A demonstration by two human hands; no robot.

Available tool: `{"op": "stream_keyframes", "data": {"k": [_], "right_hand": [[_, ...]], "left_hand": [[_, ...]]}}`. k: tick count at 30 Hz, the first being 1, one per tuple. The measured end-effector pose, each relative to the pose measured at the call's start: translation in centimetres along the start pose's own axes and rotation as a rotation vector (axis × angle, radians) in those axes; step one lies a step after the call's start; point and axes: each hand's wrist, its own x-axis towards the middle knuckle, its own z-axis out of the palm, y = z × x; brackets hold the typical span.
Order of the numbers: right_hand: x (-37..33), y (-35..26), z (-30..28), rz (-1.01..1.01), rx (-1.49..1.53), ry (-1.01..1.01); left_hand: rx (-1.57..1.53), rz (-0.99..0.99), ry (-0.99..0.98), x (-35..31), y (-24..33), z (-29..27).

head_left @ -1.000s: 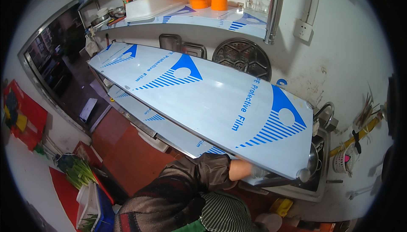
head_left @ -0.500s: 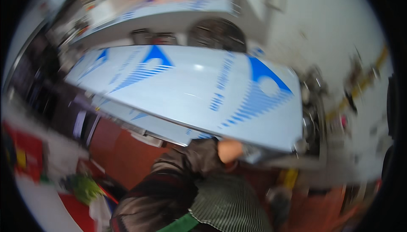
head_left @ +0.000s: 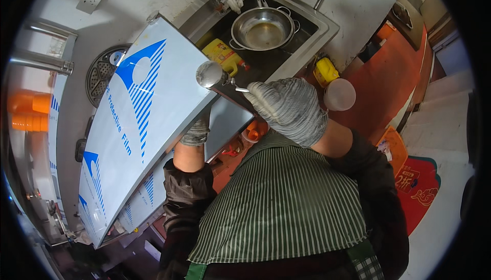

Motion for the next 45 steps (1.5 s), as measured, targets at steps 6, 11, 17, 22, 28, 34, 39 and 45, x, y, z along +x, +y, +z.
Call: {"op": "stream_keyframes", "data": {"k": [6,11,17,22,28,34,39,45], "right_hand": [[-0.1,0.7,1.0,-0.118,-0.161,0.148],[0.3,0.8,0.8,-0.113,-0.141,0.158],[0.3,1.0,0.3,-0.257,-0.3,0.139],[0.4,1.3,-0.1,-0.361,-0.385,0.091],[1.4,0.8,-0.1,-0.007,0.143,-0.031],[2.2,0.6,-1.5,0.896,1.516,-0.216],[3.1,1.3,-2.5,0.975,1.592,-0.357],[2.3,0.6,-2.6,0.919,1.378,-0.277]], "left_hand": [[-0.724,-0.141,0.018,0.2,-1.4,1.1],[-1.321,-0.437,0.108,0.4,1.4,-0.5],[-1.364,-0.546,0.118,0.5,3.9,-1.7],[-1.281,-0.504,0.087,0.9,4.7,-2.0],[-1.409,-0.353,-0.082,0.3,4.4,-2.3],[-1.47,-0.354,0.147,0.5,-1.0,-0.4],[-1.278,-0.314,0.221,1.0,-3.2,0.8],[0.113,-0.05,-0.023,-0.9,-1.5,-0.2]]}}
